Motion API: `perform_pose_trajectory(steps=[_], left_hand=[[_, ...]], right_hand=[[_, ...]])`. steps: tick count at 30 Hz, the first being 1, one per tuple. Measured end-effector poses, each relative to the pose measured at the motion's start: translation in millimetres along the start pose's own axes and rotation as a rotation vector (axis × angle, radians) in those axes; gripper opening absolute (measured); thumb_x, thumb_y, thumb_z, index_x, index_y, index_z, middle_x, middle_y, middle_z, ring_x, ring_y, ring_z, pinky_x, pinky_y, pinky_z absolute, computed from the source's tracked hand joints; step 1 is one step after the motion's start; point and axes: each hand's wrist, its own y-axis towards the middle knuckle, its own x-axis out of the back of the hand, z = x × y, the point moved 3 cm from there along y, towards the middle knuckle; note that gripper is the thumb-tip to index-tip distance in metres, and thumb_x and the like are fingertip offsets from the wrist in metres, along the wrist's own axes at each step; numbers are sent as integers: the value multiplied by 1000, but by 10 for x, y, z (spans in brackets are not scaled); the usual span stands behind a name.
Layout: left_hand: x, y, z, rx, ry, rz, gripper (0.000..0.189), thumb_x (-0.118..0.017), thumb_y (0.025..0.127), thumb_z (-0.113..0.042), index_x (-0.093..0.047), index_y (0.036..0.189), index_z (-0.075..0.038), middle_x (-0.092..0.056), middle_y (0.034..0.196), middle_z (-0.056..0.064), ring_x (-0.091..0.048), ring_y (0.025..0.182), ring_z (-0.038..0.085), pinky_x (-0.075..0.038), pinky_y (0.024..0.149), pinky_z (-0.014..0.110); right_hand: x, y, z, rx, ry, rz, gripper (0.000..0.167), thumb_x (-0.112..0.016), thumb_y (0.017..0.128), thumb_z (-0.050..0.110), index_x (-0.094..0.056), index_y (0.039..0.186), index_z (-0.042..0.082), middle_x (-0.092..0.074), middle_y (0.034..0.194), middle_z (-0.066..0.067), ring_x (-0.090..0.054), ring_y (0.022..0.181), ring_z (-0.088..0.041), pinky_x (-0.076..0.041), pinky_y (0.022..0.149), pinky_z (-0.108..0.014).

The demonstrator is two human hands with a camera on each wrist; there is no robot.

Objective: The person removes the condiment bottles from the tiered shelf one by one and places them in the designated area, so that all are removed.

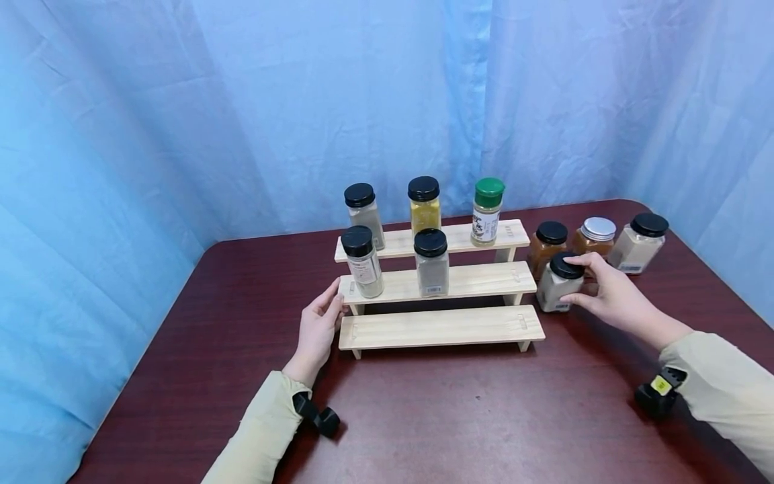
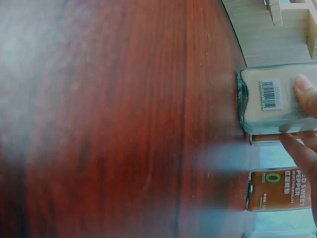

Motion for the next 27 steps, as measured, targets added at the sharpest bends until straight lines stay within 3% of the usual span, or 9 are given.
perform_pose_trajectory(steps=[2,6,13,21,27], left_hand=[[2,2,2,-1,3,-1,43,-49,99,-13,-45,142,-9,-57,78,-10,-52,72,2,-38,61,18],[-4,-2,3,-6,4,0,43,-49,99,-12,-45,142,-9,-57,78,-11,-53,73,2,-38,61,17],[-5,-10,1,-7,3,-7,42,-49,99,-12,-46,141,-10,-58,79,-13,-54,74,2,-39,62,16],[1,-12,1,-12,0,-9,43,-49,99,-12,-45,142,-8,-58,82,-14,-54,74,1,-39,62,16],[-3,-11,0,-14,2,-6,43,-49,99,-12,-45,141,-8,-58,80,-13,-54,74,2,-39,62,16]], right_hand=[[5,0,-8,-3,-2,11,66,-79,70,-5,-43,124,-6,-51,109,-23,-61,90,-41,-55,64,-33],[17,5,-20,-10,-7,27,65,-78,72,-3,-43,126,-6,-51,109,-23,-61,90,-43,-54,65,-40],[34,46,-18,15,-9,26,64,-77,71,-7,-43,125,-6,-55,109,-26,-62,88,-39,-52,59,-19],[29,67,-12,24,-9,27,64,-77,69,-9,-44,124,-6,-57,108,-27,-63,88,-37,-55,60,-26],[30,60,-10,22,-10,30,64,-77,69,-10,-44,124,-6,-58,108,-27,-64,87,-33,-53,59,-21]])
